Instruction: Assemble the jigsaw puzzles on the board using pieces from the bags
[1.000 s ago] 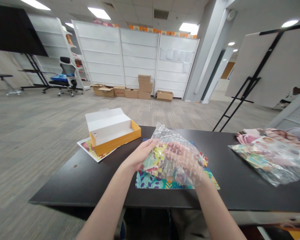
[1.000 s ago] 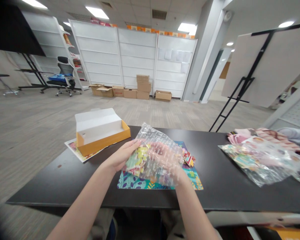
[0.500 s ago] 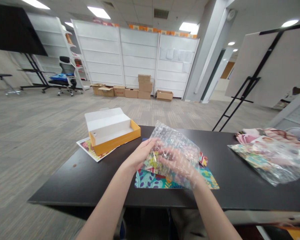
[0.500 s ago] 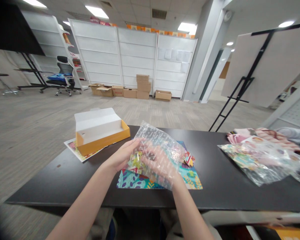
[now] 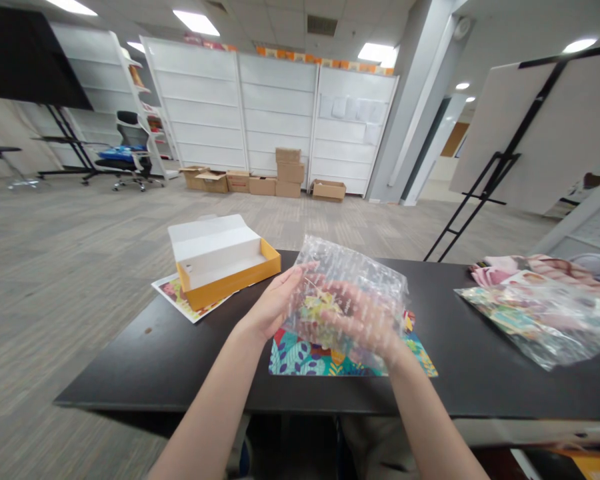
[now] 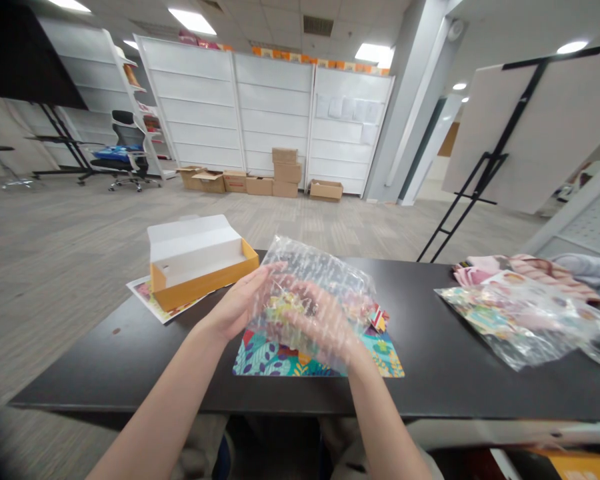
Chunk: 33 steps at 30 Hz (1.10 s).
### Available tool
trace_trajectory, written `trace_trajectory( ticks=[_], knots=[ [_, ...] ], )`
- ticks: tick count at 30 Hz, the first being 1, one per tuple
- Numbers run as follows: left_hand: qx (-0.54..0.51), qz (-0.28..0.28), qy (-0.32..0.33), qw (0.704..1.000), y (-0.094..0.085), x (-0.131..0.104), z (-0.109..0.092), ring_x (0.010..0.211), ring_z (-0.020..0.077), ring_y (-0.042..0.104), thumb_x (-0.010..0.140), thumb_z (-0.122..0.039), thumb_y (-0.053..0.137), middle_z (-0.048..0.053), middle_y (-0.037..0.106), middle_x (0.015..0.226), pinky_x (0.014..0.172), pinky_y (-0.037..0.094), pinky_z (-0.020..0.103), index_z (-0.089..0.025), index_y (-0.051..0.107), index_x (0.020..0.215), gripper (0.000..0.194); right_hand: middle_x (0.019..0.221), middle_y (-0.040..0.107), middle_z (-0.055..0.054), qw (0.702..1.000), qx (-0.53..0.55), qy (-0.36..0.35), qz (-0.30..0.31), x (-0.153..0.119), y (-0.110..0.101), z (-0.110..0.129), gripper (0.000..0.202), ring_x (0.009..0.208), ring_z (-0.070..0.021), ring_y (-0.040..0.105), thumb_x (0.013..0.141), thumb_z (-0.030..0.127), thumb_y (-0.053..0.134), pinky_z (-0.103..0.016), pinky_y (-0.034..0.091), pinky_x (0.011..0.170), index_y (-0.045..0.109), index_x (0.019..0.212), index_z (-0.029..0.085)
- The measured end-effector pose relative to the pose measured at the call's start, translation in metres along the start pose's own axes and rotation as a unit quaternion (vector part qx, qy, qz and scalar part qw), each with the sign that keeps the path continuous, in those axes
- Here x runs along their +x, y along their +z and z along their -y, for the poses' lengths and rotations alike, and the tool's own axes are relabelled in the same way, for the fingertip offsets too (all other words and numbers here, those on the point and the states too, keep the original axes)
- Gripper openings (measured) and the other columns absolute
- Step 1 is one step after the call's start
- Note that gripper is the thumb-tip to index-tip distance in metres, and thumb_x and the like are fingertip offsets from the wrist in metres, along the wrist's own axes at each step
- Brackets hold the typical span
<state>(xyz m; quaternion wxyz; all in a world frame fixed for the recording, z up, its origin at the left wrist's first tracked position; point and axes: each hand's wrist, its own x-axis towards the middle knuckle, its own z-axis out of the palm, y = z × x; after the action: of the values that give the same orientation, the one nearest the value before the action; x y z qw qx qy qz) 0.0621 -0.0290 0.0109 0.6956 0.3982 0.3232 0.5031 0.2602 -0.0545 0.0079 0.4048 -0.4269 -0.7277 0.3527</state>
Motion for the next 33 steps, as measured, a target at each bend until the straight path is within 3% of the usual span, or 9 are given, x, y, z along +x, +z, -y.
trace_trajectory(
  ticks=[2, 4, 9, 12, 14, 17, 21, 27, 33],
  knots=[
    [-0.008, -0.025, 0.007, 1.000, -0.007, -0.001, -0.008, 0.083, 0.0192, 0.073, 0.097, -0.037, 0.057, 0.010, 0.077, 0.110, 0.068, 0.059, 0.027, -0.022, 0.067, 0.126, 0.034, 0.103, 0.076, -0.006, 0.995, 0.066, -0.003, -0.075, 0.003, -0.012, -0.004, 0.037, 0.094, -0.0250, 0.071, 0.075, 0.037, 0.080, -0.040, 0.058, 0.087, 0.069, 0.108, 0.023],
    [-0.033, -0.059, 0.032, 0.997, -0.014, -0.001, -0.016, 0.082, 0.0194, 0.073, 0.098, -0.036, 0.056, 0.011, 0.077, 0.109, 0.069, 0.060, 0.029, -0.021, 0.065, 0.129, 0.036, 0.098, 0.075, -0.003, 0.974, 0.159, -0.014, -0.158, 0.005, -0.025, -0.007, 0.038, 0.087, -0.0201, 0.071, 0.072, 0.034, 0.084, -0.034, 0.059, 0.080, 0.070, 0.105, 0.023],
    [-0.144, -0.119, 0.118, 0.975, -0.029, 0.001, -0.028, 0.095, 0.0199, 0.074, 0.101, -0.031, 0.049, 0.009, 0.076, 0.110, 0.091, 0.060, 0.040, -0.022, 0.062, 0.131, 0.034, 0.094, 0.075, 0.002, 0.862, 0.345, -0.032, -0.371, 0.008, -0.055, -0.014, 0.034, 0.082, -0.0129, 0.072, 0.065, 0.026, 0.088, -0.025, 0.060, 0.074, 0.071, 0.094, 0.023],
    [-0.196, -0.127, 0.144, 0.962, -0.033, 0.002, -0.030, 0.107, 0.0216, 0.072, 0.103, -0.033, 0.044, 0.007, 0.075, 0.117, 0.099, 0.056, 0.045, -0.025, 0.059, 0.135, 0.036, 0.092, 0.076, 0.002, 0.831, 0.372, -0.009, -0.413, 0.009, -0.063, -0.024, 0.035, 0.080, -0.0123, 0.072, 0.059, 0.024, 0.091, -0.023, 0.060, 0.072, 0.071, 0.089, 0.021],
    [-0.223, -0.127, 0.151, 0.955, -0.034, 0.002, -0.031, 0.112, 0.0222, 0.070, 0.104, -0.034, 0.042, 0.007, 0.075, 0.119, 0.103, 0.054, 0.046, -0.026, 0.058, 0.136, 0.037, 0.091, 0.077, 0.001, 0.856, 0.346, 0.027, -0.384, 0.009, -0.060, -0.031, 0.037, 0.077, -0.0123, 0.072, 0.060, 0.028, 0.091, -0.022, 0.059, 0.070, 0.072, 0.091, 0.020],
    [-0.248, -0.126, 0.151, 0.949, -0.031, 0.002, -0.030, 0.115, 0.0219, 0.069, 0.105, -0.034, 0.039, 0.007, 0.075, 0.118, 0.105, 0.052, 0.046, -0.026, 0.059, 0.136, 0.038, 0.094, 0.077, -0.003, 0.926, 0.247, 0.070, -0.275, 0.010, -0.042, -0.037, 0.039, 0.077, -0.0157, 0.072, 0.067, 0.035, 0.086, -0.026, 0.059, 0.070, 0.072, 0.100, 0.019],
    [-0.257, -0.121, 0.137, 0.949, -0.024, 0.002, -0.028, 0.112, 0.0222, 0.070, 0.105, -0.034, 0.039, 0.007, 0.076, 0.116, 0.103, 0.054, 0.045, -0.026, 0.060, 0.136, 0.038, 0.098, 0.077, -0.008, 0.982, 0.066, 0.046, -0.169, 0.014, -0.009, -0.030, 0.035, 0.078, -0.0195, 0.071, 0.077, 0.039, 0.076, -0.032, 0.057, 0.072, 0.070, 0.105, 0.018],
    [-0.259, -0.119, 0.111, 0.952, -0.012, 0.003, -0.025, 0.105, 0.0202, 0.072, 0.105, -0.032, 0.041, 0.006, 0.077, 0.111, 0.099, 0.057, 0.041, -0.026, 0.060, 0.136, 0.037, 0.092, 0.075, -0.004, 0.991, -0.099, 0.012, -0.084, 0.022, 0.025, -0.012, 0.022, 0.071, -0.0170, 0.067, 0.083, 0.029, 0.068, -0.030, 0.052, 0.070, 0.069, 0.102, 0.019],
    [-0.261, -0.123, 0.100, 0.952, -0.007, 0.001, -0.024, 0.096, 0.0196, 0.074, 0.105, -0.030, 0.040, 0.006, 0.078, 0.104, 0.091, 0.059, 0.038, -0.025, 0.058, 0.139, 0.038, 0.101, 0.074, -0.006, 0.984, -0.152, -0.086, -0.046, 0.035, 0.044, -0.010, 0.016, 0.092, -0.0224, 0.067, 0.084, 0.020, 0.065, -0.033, 0.051, 0.084, 0.071, 0.100, 0.021]
  ],
)
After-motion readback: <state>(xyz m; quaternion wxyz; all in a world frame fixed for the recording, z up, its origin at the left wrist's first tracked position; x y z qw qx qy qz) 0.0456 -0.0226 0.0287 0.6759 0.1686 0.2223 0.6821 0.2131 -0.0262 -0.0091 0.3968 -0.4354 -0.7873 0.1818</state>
